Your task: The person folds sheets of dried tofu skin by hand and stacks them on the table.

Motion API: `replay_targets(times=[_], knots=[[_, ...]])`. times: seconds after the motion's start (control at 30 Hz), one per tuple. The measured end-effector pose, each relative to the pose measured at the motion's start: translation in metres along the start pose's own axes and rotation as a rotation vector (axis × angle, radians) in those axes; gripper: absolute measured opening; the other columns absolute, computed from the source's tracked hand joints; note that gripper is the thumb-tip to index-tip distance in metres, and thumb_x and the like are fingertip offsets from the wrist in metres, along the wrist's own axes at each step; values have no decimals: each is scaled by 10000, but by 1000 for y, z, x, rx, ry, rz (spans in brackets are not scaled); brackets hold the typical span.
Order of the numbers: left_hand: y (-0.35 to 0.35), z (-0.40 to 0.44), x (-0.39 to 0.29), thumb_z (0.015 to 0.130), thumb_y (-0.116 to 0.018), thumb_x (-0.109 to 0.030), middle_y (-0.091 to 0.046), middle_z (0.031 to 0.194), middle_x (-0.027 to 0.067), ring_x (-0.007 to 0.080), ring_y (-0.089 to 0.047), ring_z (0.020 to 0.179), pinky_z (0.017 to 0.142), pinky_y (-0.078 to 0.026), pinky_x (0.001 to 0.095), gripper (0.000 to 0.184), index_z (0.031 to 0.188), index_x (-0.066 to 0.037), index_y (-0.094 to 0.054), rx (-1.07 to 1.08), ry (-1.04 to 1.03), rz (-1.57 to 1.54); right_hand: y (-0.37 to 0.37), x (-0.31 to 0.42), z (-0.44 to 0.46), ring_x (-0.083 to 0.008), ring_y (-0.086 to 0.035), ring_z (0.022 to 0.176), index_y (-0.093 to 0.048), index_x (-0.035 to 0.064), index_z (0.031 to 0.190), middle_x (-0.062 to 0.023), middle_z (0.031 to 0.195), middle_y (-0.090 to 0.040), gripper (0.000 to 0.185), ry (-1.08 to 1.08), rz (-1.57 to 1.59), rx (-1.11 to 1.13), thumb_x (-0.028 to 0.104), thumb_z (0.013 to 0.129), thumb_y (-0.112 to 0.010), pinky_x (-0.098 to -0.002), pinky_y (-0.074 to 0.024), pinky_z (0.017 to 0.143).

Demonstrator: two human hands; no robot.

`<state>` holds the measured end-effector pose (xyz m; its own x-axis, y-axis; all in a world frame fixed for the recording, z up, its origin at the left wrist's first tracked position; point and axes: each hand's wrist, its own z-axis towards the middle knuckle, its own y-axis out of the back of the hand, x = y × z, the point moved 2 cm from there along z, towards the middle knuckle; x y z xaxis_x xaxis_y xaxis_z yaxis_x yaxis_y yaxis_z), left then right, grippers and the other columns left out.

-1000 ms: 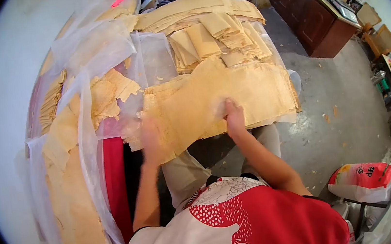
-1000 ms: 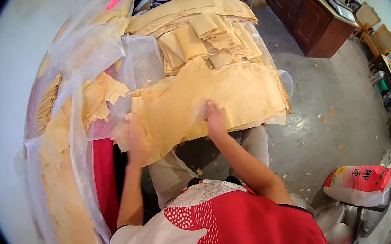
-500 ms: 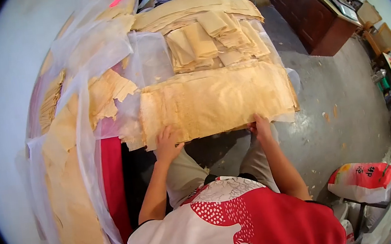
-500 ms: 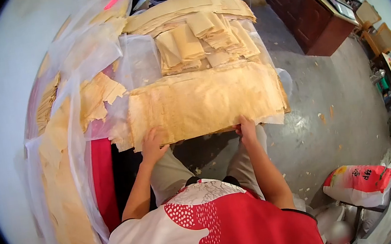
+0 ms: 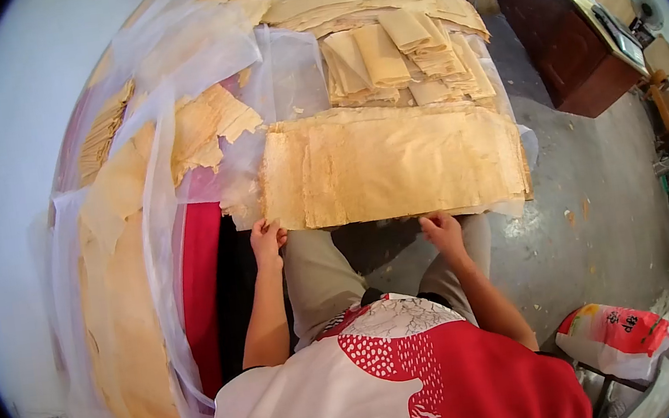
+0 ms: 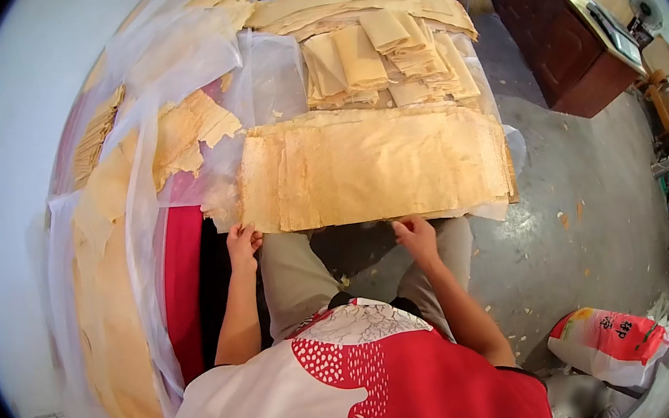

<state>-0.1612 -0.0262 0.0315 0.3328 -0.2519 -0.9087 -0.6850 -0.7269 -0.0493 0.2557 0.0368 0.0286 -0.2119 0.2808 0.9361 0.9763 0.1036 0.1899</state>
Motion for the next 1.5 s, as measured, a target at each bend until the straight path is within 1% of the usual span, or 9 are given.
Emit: replay_targets(times=[0.2, 0.37, 0.6, 0.67, 0.73, 0.8, 0.97, 1.13, 1.5], knots=[[-18, -12, -13, 877, -695, -169, -590, 717, 21, 97, -577, 567, 499, -453, 225, 175, 929, -55, -573, 39, 83, 130, -68, 71, -12, -319, -583, 1076, -623, 24, 1080, -138, 1183, -609, 388, 762, -677, 14, 193, 752, -745, -432, -475, 880], [-15, 3, -5, 873, -678, -144, -608, 746, 20, 107, -575, 586, 525, -452, 251, 153, 937, -42, -583, 141, 69, 263, -109, 58, -4, -337, -451, 1253, -563, 52, 1202, -137, 1331, -505, 528, 831, -883, 133, 251, 749, -747, -460, -384, 1005], [-107, -48, -45, 873, -641, -87, -644, 1004, 45, 149, -617, 847, 764, -497, 286, 249, 1106, -7, -613, 410, -269, -244, -107, 57, -5, -355, -496, 1204, -535, 55, 1264, -172, 1311, -521, 606, 682, -690, 106, 343, 776, -750, -458, -403, 992], [-146, -63, -47, 880, -630, -81, -623, 1096, 53, 160, -611, 958, 844, -496, 310, 281, 1143, 3, -580, 600, -279, -25, -100, 54, 1, -362, -519, 1178, -524, 54, 1277, -183, 1301, -528, 613, 653, -617, 85, 365, 796, -743, -449, -420, 976], [-193, -109, -63, 870, -653, -130, -609, 1208, 132, 235, -580, 1120, 954, -456, 370, 290, 1127, -14, -583, 808, -118, 42, -98, 38, 16, -258, -453, 1273, -466, 40, 1342, -165, 1365, -475, 632, 181, -183, 370, 365, 855, -704, -380, -392, 1020], [-233, -116, -34, 866, -680, -196, -603, 1228, 143, 243, -575, 1113, 973, -446, 389, 361, 1167, -21, -585, 895, -718, 653, -97, 24, 21, -273, -536, 1142, -499, 23, 1293, -146, 1236, -551, 574, 261, 142, 151, 360, 868, -685, -363, -444, 935], [-278, -131, -2, 811, -711, -257, -348, 1503, 187, 378, -311, 1382, 1135, -265, 442, 412, 1152, -55, -598, 1122, -821, 630, -63, 25, 24, -192, -636, 867, -584, 75, 1166, -48, 949, -658, 351, 28, 621, -61, 360, 961, -564, -315, -512, 750], [-273, -104, -8, 809, -690, -273, -356, 1478, 213, 376, -288, 1391, 1134, -241, 512, 527, 1271, -53, -565, 660, -1302, 1071, -56, 7, 29, -149, -621, 714, -605, 102, 1085, -24, 871, -664, 304, -351, 727, 45, 376, 963, -556, -294, -499, 603], [-263, -31, 22, 873, -628, -383, -226, 1550, 208, 378, -161, 1449, 1133, -158, 592, 657, 1448, -154, -406, 478, -1241, 1276, -65, -3, 1, -145, -638, 645, -627, 12, 917, -77, 799, -666, 380, -440, 428, 201, 389, 945, -587, -255, -444, 533]])
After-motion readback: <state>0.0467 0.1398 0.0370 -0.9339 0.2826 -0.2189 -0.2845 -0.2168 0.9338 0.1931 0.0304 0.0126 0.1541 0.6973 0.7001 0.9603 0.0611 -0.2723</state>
